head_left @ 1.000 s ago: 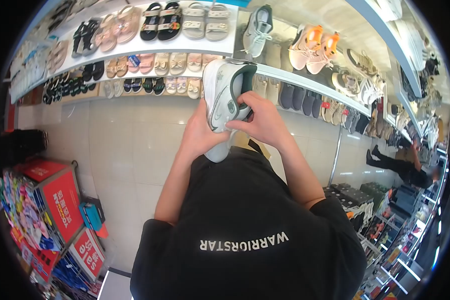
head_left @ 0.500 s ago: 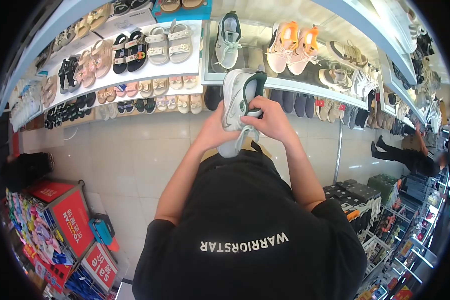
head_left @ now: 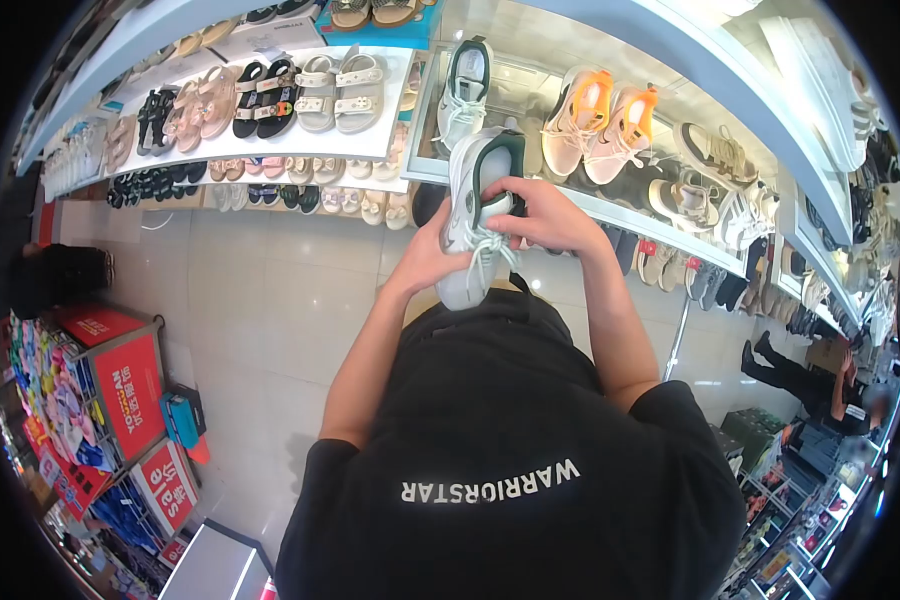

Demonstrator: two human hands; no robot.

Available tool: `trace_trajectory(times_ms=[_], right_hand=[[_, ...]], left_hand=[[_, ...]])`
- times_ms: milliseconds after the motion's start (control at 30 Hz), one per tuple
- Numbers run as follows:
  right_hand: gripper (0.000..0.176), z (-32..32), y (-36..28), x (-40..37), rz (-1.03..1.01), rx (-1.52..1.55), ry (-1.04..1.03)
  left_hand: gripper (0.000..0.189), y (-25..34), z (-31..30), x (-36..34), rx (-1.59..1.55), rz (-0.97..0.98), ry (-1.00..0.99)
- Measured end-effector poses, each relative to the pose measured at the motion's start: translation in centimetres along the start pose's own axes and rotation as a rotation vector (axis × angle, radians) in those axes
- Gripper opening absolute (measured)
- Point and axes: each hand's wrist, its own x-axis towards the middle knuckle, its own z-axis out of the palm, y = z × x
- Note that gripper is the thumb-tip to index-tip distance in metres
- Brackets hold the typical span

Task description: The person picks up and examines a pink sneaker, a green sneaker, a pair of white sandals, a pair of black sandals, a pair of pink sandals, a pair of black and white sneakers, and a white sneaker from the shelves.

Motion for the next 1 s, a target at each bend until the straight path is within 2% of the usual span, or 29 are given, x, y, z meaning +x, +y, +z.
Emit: trace_trajectory(times_ms=[133, 367, 433, 567, 833, 1000], right_hand=[[0.036, -0.7, 0.6, 1.0, 0.011, -0.041, -0.059], [0.037, -1.2, 2.4, 1.7, -0.027, -0.037, -0.072], [0.036, -1.7, 2.2, 1.6, 0.085, -0.031, -0.094], [0.037, -2.7, 2.7, 1.4, 0.107, -0.082, -0.076], [0.016, -4.4, 6.2, 0.6, 0.055, 0.048, 0.017], [0.015, -6.2, 6.5, 0.8, 0.101, 0.035, 0.074]], left_hand=[[0.092, 0.4, 1.1, -0.1, -0.064, -0.026, 0.025], [0.094, -0.4, 2.1, -0.2, 0.032, -0.076, 0.093], [0.095, 0.3, 2.6, 0.0, 0.074, -0.086, 0.119], [0.097, 0.3, 3.4, 1.5, 0.173, -0.086, 0.100], [0.109, -0.9, 4.4, 3.9, 0.208, -0.038, -0.003], [0.110, -2.6, 5.1, 4.7, 0.051, 0.063, -0.042]])
